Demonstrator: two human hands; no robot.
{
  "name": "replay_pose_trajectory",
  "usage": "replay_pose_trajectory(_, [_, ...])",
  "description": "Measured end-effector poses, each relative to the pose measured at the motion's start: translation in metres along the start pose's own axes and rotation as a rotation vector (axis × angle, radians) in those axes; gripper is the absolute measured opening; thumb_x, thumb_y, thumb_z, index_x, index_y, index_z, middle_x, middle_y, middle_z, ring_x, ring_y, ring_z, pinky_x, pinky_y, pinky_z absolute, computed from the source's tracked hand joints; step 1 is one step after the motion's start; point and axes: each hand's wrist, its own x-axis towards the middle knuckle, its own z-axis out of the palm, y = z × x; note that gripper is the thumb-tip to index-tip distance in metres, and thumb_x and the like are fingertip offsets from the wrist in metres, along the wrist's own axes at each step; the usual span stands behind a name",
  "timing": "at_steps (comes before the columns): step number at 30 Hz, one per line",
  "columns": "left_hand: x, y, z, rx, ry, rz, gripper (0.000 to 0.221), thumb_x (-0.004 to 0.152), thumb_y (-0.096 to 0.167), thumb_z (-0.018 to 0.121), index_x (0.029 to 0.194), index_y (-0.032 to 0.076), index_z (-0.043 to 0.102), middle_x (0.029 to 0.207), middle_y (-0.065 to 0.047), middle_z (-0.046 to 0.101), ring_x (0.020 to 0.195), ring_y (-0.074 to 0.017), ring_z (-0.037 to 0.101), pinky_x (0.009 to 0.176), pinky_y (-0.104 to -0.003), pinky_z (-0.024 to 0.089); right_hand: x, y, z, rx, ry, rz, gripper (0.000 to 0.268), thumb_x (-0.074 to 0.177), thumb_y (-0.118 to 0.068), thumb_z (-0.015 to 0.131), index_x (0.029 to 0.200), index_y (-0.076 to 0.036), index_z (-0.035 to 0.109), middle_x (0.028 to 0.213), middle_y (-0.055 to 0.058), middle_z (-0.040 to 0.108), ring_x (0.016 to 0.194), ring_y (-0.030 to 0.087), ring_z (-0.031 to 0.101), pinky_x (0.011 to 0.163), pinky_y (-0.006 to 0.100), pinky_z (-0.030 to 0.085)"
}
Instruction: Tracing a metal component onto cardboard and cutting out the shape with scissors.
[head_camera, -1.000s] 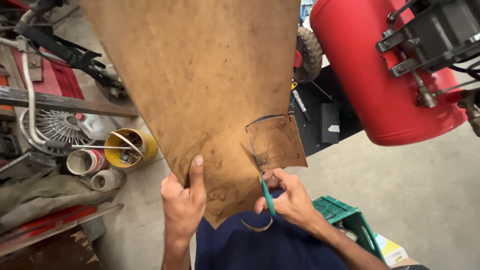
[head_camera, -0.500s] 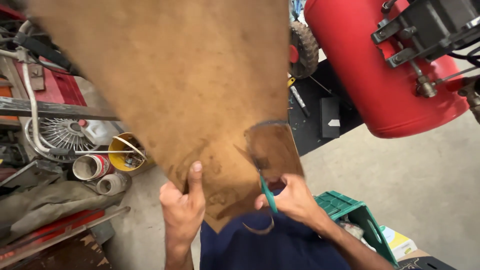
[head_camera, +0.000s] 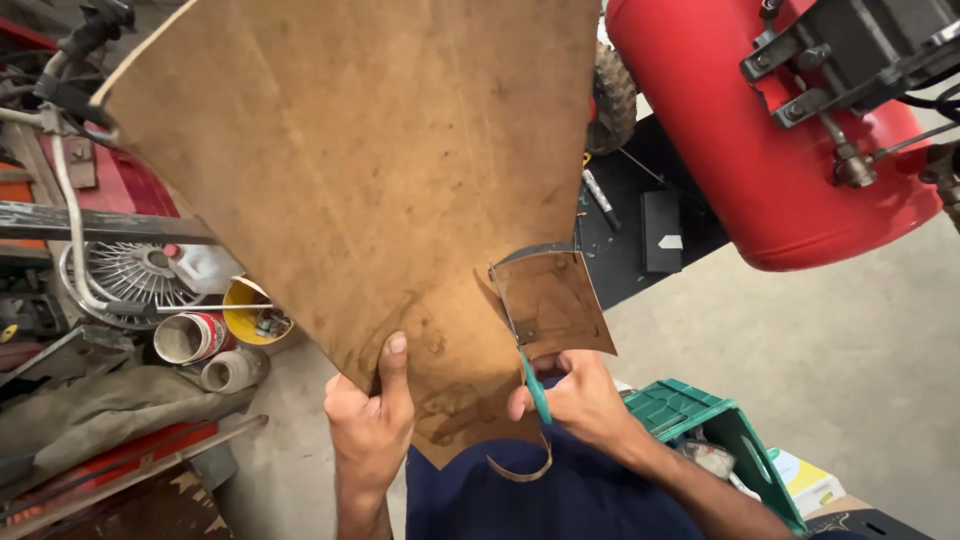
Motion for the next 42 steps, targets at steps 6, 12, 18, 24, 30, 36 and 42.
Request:
replay_pose_trajectory(6, [0.001, -0.004, 0.001, 0.011, -0.039, 0.091, 0.030, 0.101, 0.026, 0.060, 0.097, 0.000, 0.074, 0.091, -0.006, 0.079, 0.087, -0.0131, 0.074, 0.074, -0.030, 0.056, 0.004, 0.008, 0.000, -0.002, 0.018, -0.076, 0.009, 0.058, -0.011, 0.084, 0.050, -0.010, 0.079, 0.044, -0.005, 0.048, 0.049, 0.005, 0.033, 0.045, 0.028, 0.020])
replay_pose_trajectory(12, [0.001, -0.011, 0.003, 0.028, -0.045, 0.080, 0.032, 0.101, 0.027, 0.060, 0.087, 0.001, 0.071, 0.077, -0.003, 0.073, 0.075, -0.0095, 0.067, 0.067, -0.032, 0.052, 0.009, 0.018, 0.000, 0.012, 0.056, -0.215, 0.016, 0.057, -0.009, 0.089, 0.046, -0.009, 0.077, 0.040, -0.005, 0.036, 0.048, 0.005, 0.028, 0.044, 0.030, 0.018])
replay_pose_trajectory(18, [0.005, -0.011, 0.003, -0.017, -0.066, 0.168, 0.024, 0.102, 0.020, 0.059, 0.102, -0.001, 0.072, 0.094, -0.007, 0.078, 0.089, -0.0158, 0.075, 0.081, -0.031, 0.057, 0.023, 0.034, -0.001, 0.010, 0.043, -0.135, 0.059, 0.055, -0.006, 0.094, 0.066, -0.012, 0.036, 0.045, -0.002, 0.058, 0.051, 0.006, 0.034, 0.048, 0.028, 0.026])
replay_pose_trajectory(24, [0.006, -0.012, -0.001, -0.029, -0.113, 0.083, 0.031, 0.101, 0.026, 0.060, 0.086, 0.002, 0.072, 0.077, -0.001, 0.075, 0.074, -0.0083, 0.069, 0.069, -0.030, 0.054, 0.028, 0.027, -0.010, -0.015, 0.026, -0.151, 0.055, 0.047, -0.006, 0.094, 0.056, -0.014, 0.040, 0.052, -0.006, 0.043, 0.055, 0.008, 0.031, 0.052, 0.030, 0.024])
replay_pose_trajectory(30, [0.007, -0.013, -0.002, -0.010, -0.106, 0.163, 0.027, 0.101, 0.024, 0.058, 0.097, 0.001, 0.073, 0.085, -0.005, 0.077, 0.080, -0.0145, 0.074, 0.073, -0.031, 0.056, 0.029, 0.024, -0.007, 0.009, 0.059, -0.096, 0.060, 0.049, -0.005, 0.095, 0.057, -0.014, 0.037, 0.046, -0.007, 0.048, 0.052, 0.007, 0.031, 0.051, 0.029, 0.023])
replay_pose_trajectory(36, [0.006, -0.013, -0.001, -0.015, -0.146, 0.065, 0.043, 0.103, 0.031, 0.057, 0.069, 0.006, 0.050, 0.063, 0.002, 0.037, 0.060, -0.0116, 0.035, 0.055, -0.034, 0.038, 0.026, 0.014, -0.006, -0.028, 0.074, -0.124, 0.050, 0.051, -0.008, 0.095, 0.044, -0.010, 0.045, 0.041, 0.001, 0.062, 0.045, 0.005, 0.038, 0.048, 0.026, 0.029])
replay_pose_trajectory(42, [0.012, -0.004, 0.000, -0.032, -0.181, 0.028, 0.033, 0.103, 0.032, 0.054, 0.093, 0.003, 0.068, 0.074, 0.000, 0.063, 0.069, -0.0103, 0.055, 0.067, -0.032, 0.049, 0.030, 0.014, -0.005, -0.020, 0.097, -0.054, 0.042, 0.052, -0.011, 0.095, 0.051, -0.008, 0.053, 0.045, 0.005, 0.067, 0.044, 0.007, 0.043, 0.044, 0.027, 0.029])
